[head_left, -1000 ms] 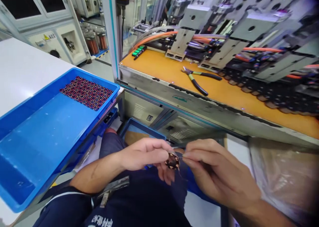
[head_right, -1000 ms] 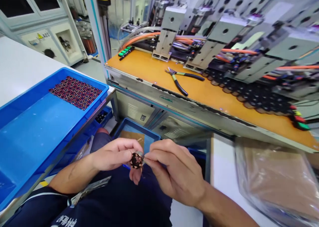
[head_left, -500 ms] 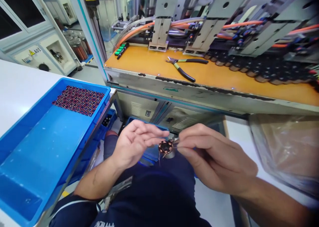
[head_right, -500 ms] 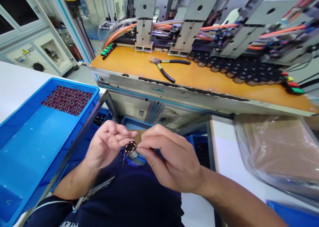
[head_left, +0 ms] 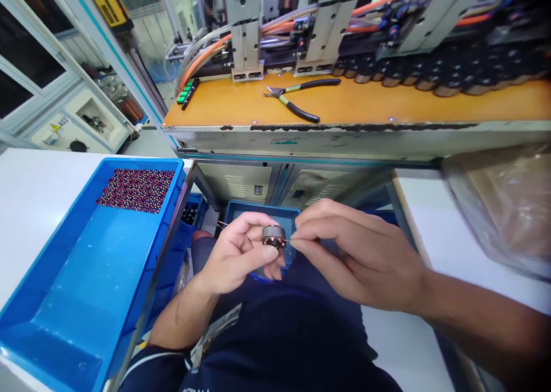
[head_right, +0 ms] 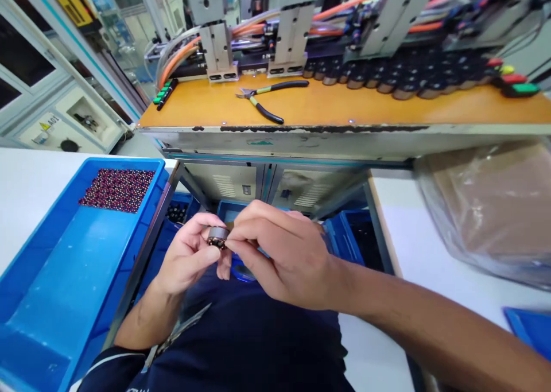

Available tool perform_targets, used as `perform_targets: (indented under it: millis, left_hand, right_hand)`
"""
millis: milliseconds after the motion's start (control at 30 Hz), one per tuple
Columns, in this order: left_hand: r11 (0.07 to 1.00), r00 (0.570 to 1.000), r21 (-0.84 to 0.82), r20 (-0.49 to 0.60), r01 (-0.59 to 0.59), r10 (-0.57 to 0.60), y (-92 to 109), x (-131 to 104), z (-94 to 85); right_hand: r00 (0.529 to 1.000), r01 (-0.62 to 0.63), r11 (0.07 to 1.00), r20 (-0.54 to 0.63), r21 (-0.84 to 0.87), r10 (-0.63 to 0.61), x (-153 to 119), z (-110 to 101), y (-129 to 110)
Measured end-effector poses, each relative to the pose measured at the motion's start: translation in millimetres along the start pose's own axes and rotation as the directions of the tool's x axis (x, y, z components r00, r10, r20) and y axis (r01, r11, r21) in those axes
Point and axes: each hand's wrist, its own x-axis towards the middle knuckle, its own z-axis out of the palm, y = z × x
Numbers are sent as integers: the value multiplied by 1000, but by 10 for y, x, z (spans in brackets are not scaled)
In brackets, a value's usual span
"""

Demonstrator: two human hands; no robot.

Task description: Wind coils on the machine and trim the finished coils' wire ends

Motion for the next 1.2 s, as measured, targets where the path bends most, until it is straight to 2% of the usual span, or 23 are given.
perform_targets:
  millis: [100,167,200,367,433,500,600,700,767,867,1000,1033,1100,1200]
  left_hand:
    - [946,975,288,-118,-147,188,-30,-31,33]
    - [872,940,435,-137,-225,311,-56,-42,55]
    - [852,930,458,-129,-253,345,-66,-44,65]
    - [882,923,320,-54,-346,382,-64,-34,104]
    - [859,896,326,-69,-395,438,-56,-22,116]
    - [816,849,369,-116,-445,515,-57,-6,126]
    - [771,794,418,-167,-480,585,-69,10,126]
    - [771,799,441,-173,-460,576,-72,0,102]
    - [782,819,442,-162,-439,551,-63,-11,78]
    - [800,835,406,-142,-441,532,-42,-7,47]
    - [806,830,344,-118,-481,546,-27,27,25]
    - [810,830,332,-119,-484,545,-28,30,23]
    - [821,836,316,-128,-476,534,-35,26,21]
    - [854,862,266,-126,-447,491,-58,29,10]
  right_hand:
    - [998,-24,999,-66,-44,21,-17,59,11]
    - [994,-37,998,-100,-47,32,-32,82,19]
    - [993,-44,998,-112,-40,39,-40,88,22]
    - [990,-60,998,-127,-3,59,-54,82,13]
    - [990,-55,998,-128,5,55,-55,85,-4]
    - [987,-72,997,-145,18,74,-57,103,-31]
    - [970,-144,987,-188,77,156,-61,152,-91]
    - [936,-242,942,-201,233,290,-58,197,-160]
    - [905,-338,865,-126,370,407,-53,211,-193]
    - [823,-514,657,104,551,558,-53,216,-195]
    - [683,-664,307,384,682,622,-83,240,-108]
    - [661,-678,243,431,694,614,-97,254,-80]
    - [665,-673,180,480,717,572,-133,293,-30]
    - [737,-599,201,435,776,517,-202,369,8]
